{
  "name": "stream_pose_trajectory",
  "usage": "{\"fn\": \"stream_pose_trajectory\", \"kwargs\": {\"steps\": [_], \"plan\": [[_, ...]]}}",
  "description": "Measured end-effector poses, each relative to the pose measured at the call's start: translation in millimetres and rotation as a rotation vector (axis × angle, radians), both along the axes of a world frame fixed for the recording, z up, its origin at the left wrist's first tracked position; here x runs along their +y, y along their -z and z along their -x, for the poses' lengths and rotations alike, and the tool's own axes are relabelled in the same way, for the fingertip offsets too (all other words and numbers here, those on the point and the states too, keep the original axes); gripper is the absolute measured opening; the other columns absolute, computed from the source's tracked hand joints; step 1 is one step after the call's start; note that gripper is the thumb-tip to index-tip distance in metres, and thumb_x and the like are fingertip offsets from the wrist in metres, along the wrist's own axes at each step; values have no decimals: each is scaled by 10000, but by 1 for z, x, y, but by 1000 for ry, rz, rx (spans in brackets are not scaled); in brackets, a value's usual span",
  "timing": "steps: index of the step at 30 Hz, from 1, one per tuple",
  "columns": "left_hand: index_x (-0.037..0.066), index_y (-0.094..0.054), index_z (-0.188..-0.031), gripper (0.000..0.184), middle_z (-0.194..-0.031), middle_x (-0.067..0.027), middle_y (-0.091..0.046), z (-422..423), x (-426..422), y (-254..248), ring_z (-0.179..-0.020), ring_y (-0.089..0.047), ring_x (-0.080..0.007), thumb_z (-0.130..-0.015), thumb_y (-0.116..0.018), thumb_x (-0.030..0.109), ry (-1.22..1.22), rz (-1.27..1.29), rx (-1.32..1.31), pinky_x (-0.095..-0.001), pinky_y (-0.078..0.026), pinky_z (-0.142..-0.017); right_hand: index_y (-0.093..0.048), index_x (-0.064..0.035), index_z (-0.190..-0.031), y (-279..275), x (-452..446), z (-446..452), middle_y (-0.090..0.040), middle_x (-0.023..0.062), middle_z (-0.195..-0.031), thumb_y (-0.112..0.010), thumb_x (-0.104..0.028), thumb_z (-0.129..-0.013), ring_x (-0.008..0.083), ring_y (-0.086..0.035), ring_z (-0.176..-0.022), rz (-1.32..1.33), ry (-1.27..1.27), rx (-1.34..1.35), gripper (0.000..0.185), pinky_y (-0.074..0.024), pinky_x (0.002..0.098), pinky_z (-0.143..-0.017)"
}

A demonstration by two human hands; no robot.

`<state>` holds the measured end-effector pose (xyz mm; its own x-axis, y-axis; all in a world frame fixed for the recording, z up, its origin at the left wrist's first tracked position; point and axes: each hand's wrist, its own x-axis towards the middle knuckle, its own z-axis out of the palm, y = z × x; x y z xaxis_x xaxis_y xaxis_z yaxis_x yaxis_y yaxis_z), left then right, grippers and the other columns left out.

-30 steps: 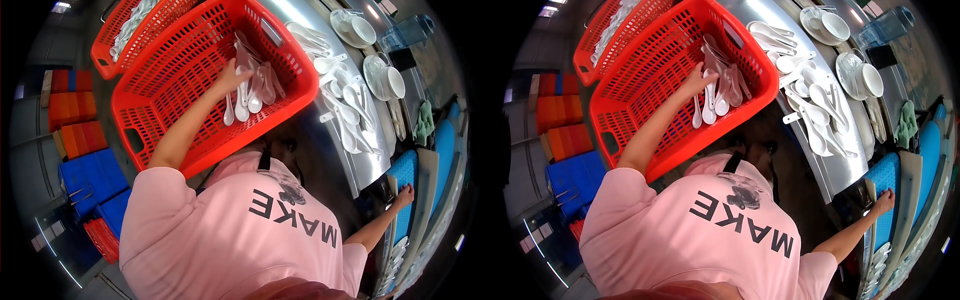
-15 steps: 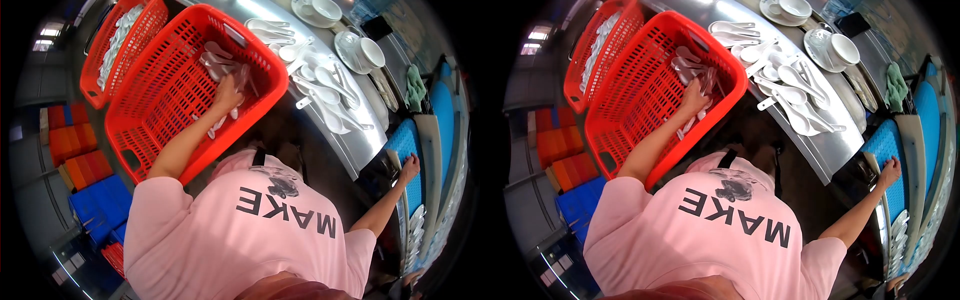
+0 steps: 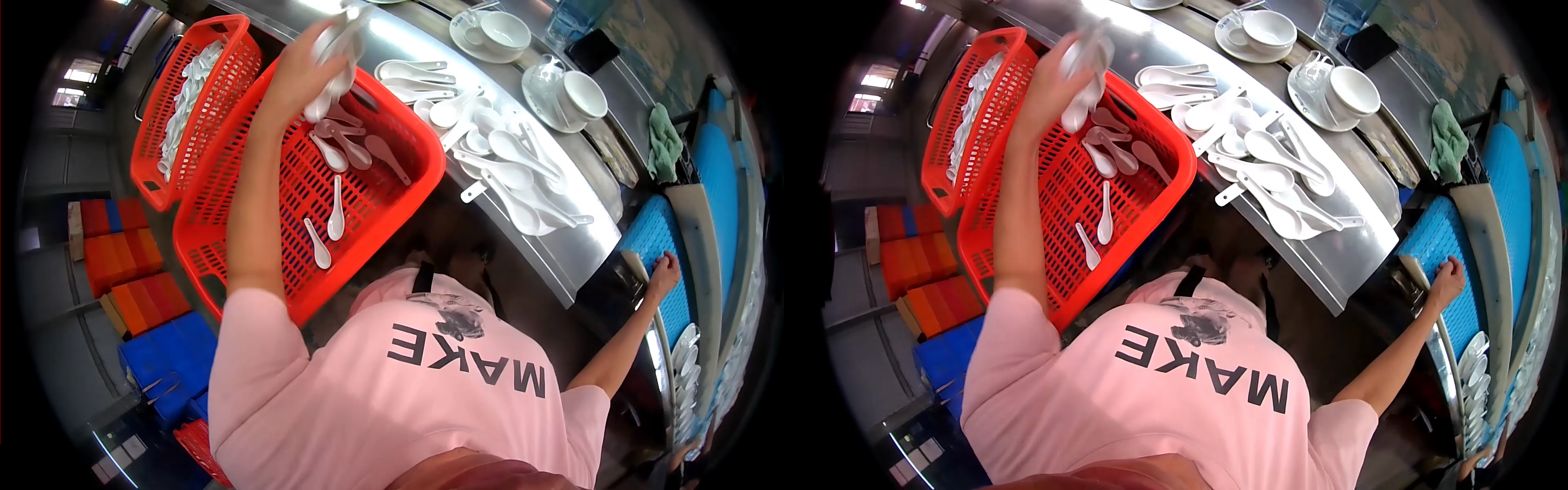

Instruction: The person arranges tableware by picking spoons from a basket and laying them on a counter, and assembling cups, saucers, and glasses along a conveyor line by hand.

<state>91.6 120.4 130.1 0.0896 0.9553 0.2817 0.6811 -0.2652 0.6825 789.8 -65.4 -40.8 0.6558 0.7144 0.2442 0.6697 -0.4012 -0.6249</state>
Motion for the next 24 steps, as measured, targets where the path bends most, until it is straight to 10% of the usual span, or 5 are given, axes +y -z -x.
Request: {"fn": "stream_pose_trajectory", "kwargs": {"steps": [8,11,16,21,24], "plan": [[116,-493,-1116,479,-960,-159,-572,-39,155,69,-820,-563,-274,-643,-563,96,322,343,546,-359,-461,-707,-616,1,-879,-4,0,4,-580,69,-644,-457,-105,-783,117,-536,-538,-13,-13,-48,214,-456,243,-527],[118,-473,-1162,561,-1104,-159,-528,-49,144,70,-979,-521,-305,-625,-629,161,380,530,740,-362,-439,-818,-614,0,-891,-7,0,10,-577,66,-651,-460,-109,-783,122,-534,-543,7,1,-9,217,-457,242,-530],[57,-534,-1095,432,-1091,-138,-548,9,92,51,-1025,-507,-295,-693,-607,199,303,-102,482,-352,-390,-893,-621,-10,-908,2,-3,-5,-595,69,-686,-469,-117,-784,126,-538,-560,9,6,33,223,-460,243,-546],[30,-576,-956,302,-994,-143,-570,84,2,60,-952,-532,-278,-664,-607,100,163,499,709,-345,-426,-819,-629,-23,-931,-8,2,8,-613,80,-696,-465,-133,-787,135,-562,-571,67,44,-52,245,-470,253,-569],[7,-440,-1143,656,-1070,-189,-447,87,-29,125,-1026,-446,-342,-558,-697,155,345,250,915,-389,-394,-858,-630,-25,-931,-11,1,9,-618,85,-696,-466,-136,-784,138,-572,-578,89,31,-100,247,-472,260,-572]]}}
